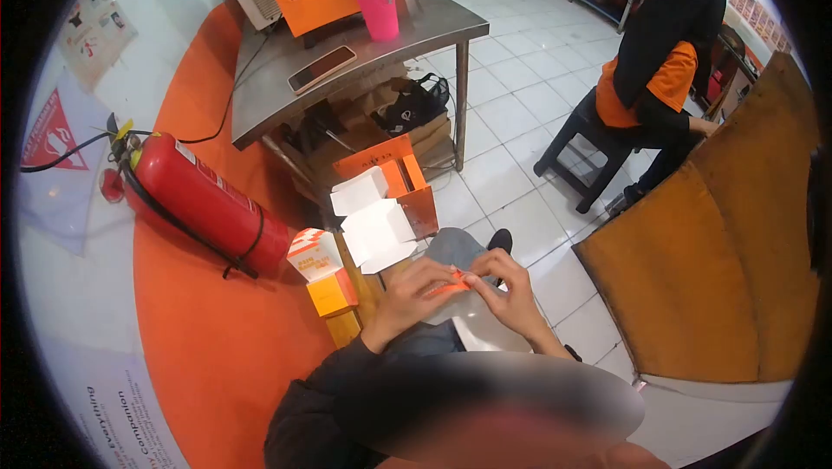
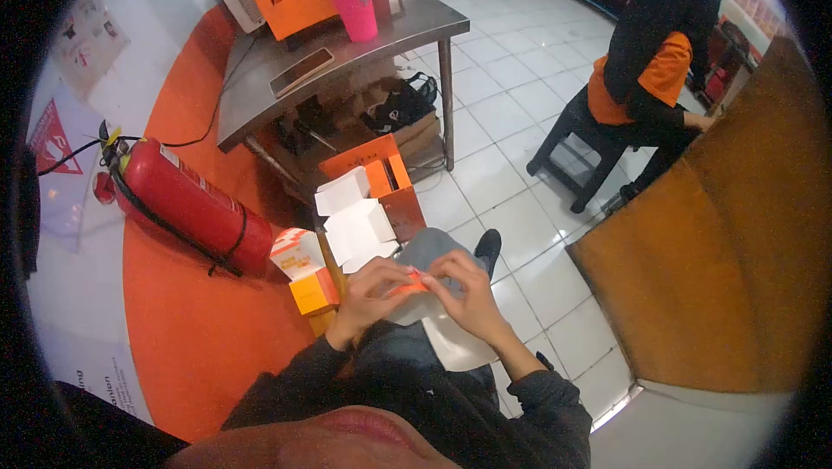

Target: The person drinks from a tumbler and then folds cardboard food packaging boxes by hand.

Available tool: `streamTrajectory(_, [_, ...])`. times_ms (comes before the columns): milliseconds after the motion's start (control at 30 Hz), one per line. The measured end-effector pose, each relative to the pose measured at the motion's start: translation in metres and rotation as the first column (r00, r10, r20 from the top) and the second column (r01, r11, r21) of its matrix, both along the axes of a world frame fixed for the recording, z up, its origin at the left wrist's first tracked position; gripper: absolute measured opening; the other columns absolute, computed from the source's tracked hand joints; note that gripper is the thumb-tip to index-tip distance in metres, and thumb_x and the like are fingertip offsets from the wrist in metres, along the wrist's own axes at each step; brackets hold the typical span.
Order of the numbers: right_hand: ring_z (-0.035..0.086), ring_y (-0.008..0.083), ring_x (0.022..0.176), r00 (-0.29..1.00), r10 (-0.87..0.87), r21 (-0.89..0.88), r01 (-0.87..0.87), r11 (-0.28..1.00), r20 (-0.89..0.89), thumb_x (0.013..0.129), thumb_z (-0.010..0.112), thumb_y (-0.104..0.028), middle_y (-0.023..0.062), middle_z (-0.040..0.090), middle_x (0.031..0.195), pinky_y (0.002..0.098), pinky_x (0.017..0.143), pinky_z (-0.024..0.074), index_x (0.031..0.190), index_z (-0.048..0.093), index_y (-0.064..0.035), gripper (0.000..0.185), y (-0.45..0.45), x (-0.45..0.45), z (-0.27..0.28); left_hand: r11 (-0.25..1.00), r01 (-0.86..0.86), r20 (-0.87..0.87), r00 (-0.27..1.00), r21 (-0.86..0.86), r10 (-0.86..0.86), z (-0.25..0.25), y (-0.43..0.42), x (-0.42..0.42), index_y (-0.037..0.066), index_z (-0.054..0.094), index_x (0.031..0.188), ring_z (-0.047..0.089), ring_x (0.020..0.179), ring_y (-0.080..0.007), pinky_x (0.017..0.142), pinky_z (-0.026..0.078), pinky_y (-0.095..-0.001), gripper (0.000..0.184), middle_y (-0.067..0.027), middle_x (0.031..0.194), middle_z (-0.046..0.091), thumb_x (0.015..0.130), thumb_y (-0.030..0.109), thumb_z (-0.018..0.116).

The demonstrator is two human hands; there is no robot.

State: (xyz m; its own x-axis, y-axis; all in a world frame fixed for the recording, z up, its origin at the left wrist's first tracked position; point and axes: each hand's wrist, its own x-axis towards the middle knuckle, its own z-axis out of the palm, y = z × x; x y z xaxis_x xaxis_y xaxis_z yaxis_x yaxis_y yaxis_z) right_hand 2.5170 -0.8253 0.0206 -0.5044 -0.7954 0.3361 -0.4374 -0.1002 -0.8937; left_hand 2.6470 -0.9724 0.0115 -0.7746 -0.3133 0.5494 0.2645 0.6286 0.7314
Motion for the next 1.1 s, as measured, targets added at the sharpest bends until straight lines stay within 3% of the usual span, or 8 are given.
streamTrajectory(133, [0.06,0.0202,0.084,0.987,0.022,-0.025,-0.018,1.0,0.157,0.085,0.068,-0.007,0.0112,0.061,0.089,0.0303,0.076,0.0477,0.087,0.066,0.0025,0.01,-0.003,0.01,-0.001,0.999,-0.05,-0.017,0.999,0.022,0.05,-0.006,0.0,0.01,0.005,0.067,0.086,0.067,0.085,-0.0226,0.069,0.054,-0.0282,0.021,-0.0087,0.096,0.067,0.069,0.004,0.08])
streamTrajectory(333, [0.062,0.0209,0.089,0.994,0.085,0.028,-0.088,0.996,0.075,0.086,0.067,-0.008,0.0122,0.063,0.094,0.0309,0.082,0.0472,0.091,0.067,0.0024,0.012,-0.006,0.01,0.016,0.999,-0.053,-0.04,0.998,0.006,0.053,-0.009,-0.011,0.014,0.004,0.065,0.084,0.068,0.084,-0.0231,0.07,0.054,-0.0298,0.02,-0.0108,0.096,0.067,0.069,0.003,0.079])
streamTrajectory(533, [0.059,0.0182,0.095,0.967,0.141,0.052,-0.155,0.987,0.212,0.086,0.065,-0.001,0.0093,0.062,0.099,0.0304,0.088,0.0455,0.097,0.069,0.0007,0.011,-0.008,0.01,0.009,0.997,-0.028,-0.076,0.997,0.073,0.034,-0.006,-0.014,0.013,0.004,0.065,0.085,0.068,0.084,-0.023,0.069,0.055,-0.0302,0.02,-0.0107,0.095,0.067,0.071,0.003,0.078])
streamTrajectory(700, [0.06,0.0184,0.099,0.915,0.122,-0.085,-0.097,0.992,0.384,0.087,0.065,0.0,0.0114,0.061,0.104,0.0294,0.089,0.0477,0.1,0.068,0.0026,0.014,-0.013,0.017,0.008,0.999,-0.038,-0.059,0.997,0.028,0.04,-0.005,-0.019,0.012,0.008,0.065,0.084,0.065,0.089,-0.023,0.076,0.052,-0.0341,0.02,-0.0059,0.095,0.065,0.071,0.009,0.08])
streamTrajectory(800, [0.06,0.0182,0.102,0.927,-0.002,-0.133,0.056,0.99,0.376,0.087,0.064,0.002,0.0119,0.059,0.108,0.0284,0.09,0.0487,0.103,0.067,0.0032,0.017,-0.019,0.025,-0.005,0.837,-0.369,-0.16,0.93,-0.405,0.332,0.021,-0.015,0.009,0.012,0.065,0.082,0.06,0.094,-0.0212,0.082,0.045,-0.0387,0.02,-0.0004,0.092,0.064,0.071,0.017,0.081])
streamTrajectory(900, [0.059,0.0187,0.104,0.912,-0.138,-0.249,0.247,0.937,0.386,0.086,0.064,0.005,0.0122,0.057,0.111,0.0293,0.093,0.049,0.104,0.065,0.0035,0.018,-0.028,0.044,-0.015,0.626,-0.63,-0.249,0.768,-0.46,0.59,0.02,0.011,0.008,0.014,0.062,0.076,0.056,0.093,-0.0249,0.081,0.039,-0.0395,0.025,0.0013,0.094,0.061,0.065,0.022,0.083])
streamTrajectory(1033, [0.059,0.0205,0.107,0.849,-0.212,-0.347,0.409,0.844,0.484,0.086,0.064,0.007,0.0129,0.055,0.111,0.0307,0.093,0.0495,0.103,0.064,0.0047,0.018,-0.04,0.066,-0.024,0.85,-0.499,-0.037,0.865,-0.166,0.501,0.001,0.018,0.01,0.008,0.065,0.087,0.061,0.089,-0.0198,0.08,0.045,-0.0351,0.02,0.0001,0.101,0.064,0.073,0.006,0.079])
streamTrajectory(1100, [0.058,0.0217,0.109,0.864,-0.187,-0.362,0.381,0.851,0.468,0.084,0.065,0.008,0.0131,0.054,0.112,0.0318,0.095,0.0484,0.102,0.063,0.0048,0.018,-0.04,0.069,-0.025,0.826,-0.292,-0.01,0.941,0.481,0.339,-0.007,0.024,0.005,0.002,0.063,0.097,0.063,0.095,-0.0198,0.086,0.048,-0.0332,0.022,-0.0052,0.105,0.064,0.078,-0.002,0.073])
